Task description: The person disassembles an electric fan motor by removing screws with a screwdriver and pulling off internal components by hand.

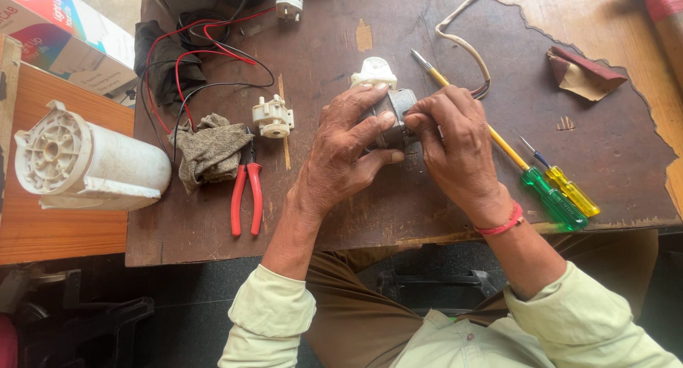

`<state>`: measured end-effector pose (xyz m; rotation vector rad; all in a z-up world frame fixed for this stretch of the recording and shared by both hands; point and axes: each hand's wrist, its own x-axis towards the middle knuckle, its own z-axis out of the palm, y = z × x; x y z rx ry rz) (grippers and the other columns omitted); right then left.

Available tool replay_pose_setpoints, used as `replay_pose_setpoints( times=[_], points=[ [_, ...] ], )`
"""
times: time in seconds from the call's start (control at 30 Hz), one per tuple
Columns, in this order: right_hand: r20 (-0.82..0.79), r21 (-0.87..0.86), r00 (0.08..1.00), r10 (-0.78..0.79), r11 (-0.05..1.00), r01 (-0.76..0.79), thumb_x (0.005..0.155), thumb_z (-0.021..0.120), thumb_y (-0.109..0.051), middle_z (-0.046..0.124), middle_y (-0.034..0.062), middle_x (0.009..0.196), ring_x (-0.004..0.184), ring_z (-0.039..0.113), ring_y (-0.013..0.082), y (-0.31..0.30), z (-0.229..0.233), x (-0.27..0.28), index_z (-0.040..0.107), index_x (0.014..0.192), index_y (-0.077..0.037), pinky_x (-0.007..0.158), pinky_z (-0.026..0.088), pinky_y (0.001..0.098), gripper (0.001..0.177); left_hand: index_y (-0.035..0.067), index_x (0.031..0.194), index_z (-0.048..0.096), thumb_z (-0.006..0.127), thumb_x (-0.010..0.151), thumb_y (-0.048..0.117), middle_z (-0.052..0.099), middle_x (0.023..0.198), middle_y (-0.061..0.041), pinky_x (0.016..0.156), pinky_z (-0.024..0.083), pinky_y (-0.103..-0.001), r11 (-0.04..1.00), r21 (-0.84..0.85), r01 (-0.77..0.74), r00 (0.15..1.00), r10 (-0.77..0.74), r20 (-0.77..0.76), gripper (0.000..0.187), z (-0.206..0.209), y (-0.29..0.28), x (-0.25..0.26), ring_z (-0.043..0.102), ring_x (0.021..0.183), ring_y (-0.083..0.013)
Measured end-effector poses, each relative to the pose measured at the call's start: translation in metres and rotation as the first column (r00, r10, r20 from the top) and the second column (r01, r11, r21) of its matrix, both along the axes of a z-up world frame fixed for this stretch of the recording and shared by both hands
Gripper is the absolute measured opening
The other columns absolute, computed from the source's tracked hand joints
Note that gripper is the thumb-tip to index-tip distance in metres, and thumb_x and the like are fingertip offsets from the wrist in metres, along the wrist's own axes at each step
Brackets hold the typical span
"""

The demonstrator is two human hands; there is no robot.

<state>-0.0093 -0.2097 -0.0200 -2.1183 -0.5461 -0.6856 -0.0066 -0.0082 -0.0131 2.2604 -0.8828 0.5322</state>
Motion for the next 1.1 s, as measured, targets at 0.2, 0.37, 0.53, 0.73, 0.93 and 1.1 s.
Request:
replay_pose_setpoints(
  times=[0.2, 0.37, 0.53, 0.73, 0.93, 1.1],
  points=[
    [-0.077, 0.186, 0.996, 0.049, 0.982, -0.034, 0.102, 0.070, -0.004, 0.064, 0.0054, 0.097, 0.088, 0.063, 0.0183, -0.001, -0.001, -0.005, 0.068, 0.103, -0.004, 0.079, 0.051, 0.0344, 0.001, 0.015, 0.121, 0.067, 0.096, 0.071, 0.022, 0.055, 0.147, -0.010, 0.122, 0.040, -0.047, 1.000, -0.015, -0.001, 1.000, 0.001, -0.005, 0.058, 0.001, -0.002, 0.001, 0.048, 0.144, -0.0320],
    [-0.212, 0.250, 0.968, 0.134, 0.965, -0.079, 0.094, 0.076, -0.005, 0.068, 0.0031, 0.093, 0.078, 0.056, 0.0138, -0.007, -0.004, 0.000, 0.073, 0.099, -0.005, 0.067, 0.047, 0.0290, 0.006, 0.014, 0.123, 0.066, 0.096, 0.072, 0.023, 0.054, 0.148, -0.010, 0.122, 0.039, -0.046, 0.999, -0.026, 0.025, 1.000, -0.025, 0.009, 0.060, 0.000, 0.000, 0.001, 0.047, 0.145, -0.0324],
    [-0.216, 0.186, 0.971, 0.099, 0.981, -0.058, 0.095, 0.075, -0.006, 0.064, 0.0035, 0.090, 0.079, 0.059, 0.0140, -0.005, -0.002, 0.005, 0.069, 0.095, -0.004, 0.068, 0.046, 0.0325, 0.007, 0.014, 0.121, 0.067, 0.095, 0.071, 0.021, 0.054, 0.147, -0.011, 0.122, 0.039, -0.046, 1.000, -0.002, -0.003, 1.000, 0.003, -0.009, 0.058, 0.002, -0.001, 0.001, 0.047, 0.145, -0.0331],
    [-0.148, 0.102, 0.989, -0.005, 0.995, 0.020, 0.096, 0.072, -0.004, 0.060, 0.0081, 0.087, 0.081, 0.059, 0.0231, -0.001, -0.001, 0.004, 0.064, 0.091, -0.001, 0.072, 0.047, 0.0371, 0.010, 0.015, 0.121, 0.067, 0.095, 0.071, 0.022, 0.055, 0.147, -0.011, 0.122, 0.039, -0.046, 1.000, 0.009, -0.003, 1.000, 0.003, -0.010, 0.058, 0.001, -0.002, 0.001, 0.047, 0.145, -0.0320],
    [-0.213, 0.175, 0.977, 0.030, 0.984, 0.008, 0.098, 0.074, -0.009, 0.063, 0.0098, 0.086, 0.075, 0.061, 0.0228, -0.001, 0.017, -0.010, 0.069, 0.098, -0.001, 0.064, 0.048, 0.0356, 0.009, 0.012, 0.122, 0.067, 0.093, 0.072, 0.018, 0.053, 0.152, -0.008, 0.121, 0.038, -0.046, 0.996, 0.077, 0.050, 0.999, -0.048, -0.023, 0.056, 0.009, 0.007, 0.005, 0.047, 0.147, -0.0307],
    [-0.234, -0.052, 0.971, -0.050, 0.998, 0.039, 0.096, 0.073, -0.016, 0.070, 0.0098, 0.099, 0.082, 0.069, 0.0212, -0.066, 0.041, -0.045, 0.073, 0.117, -0.009, 0.071, 0.054, 0.0337, 0.023, 0.016, 0.122, 0.067, 0.091, 0.071, 0.020, 0.050, 0.157, -0.005, 0.122, 0.035, -0.047, 0.996, 0.077, 0.048, 0.999, -0.046, -0.019, 0.056, 0.003, 0.013, 0.003, 0.046, 0.149, -0.0283]
  ],
)
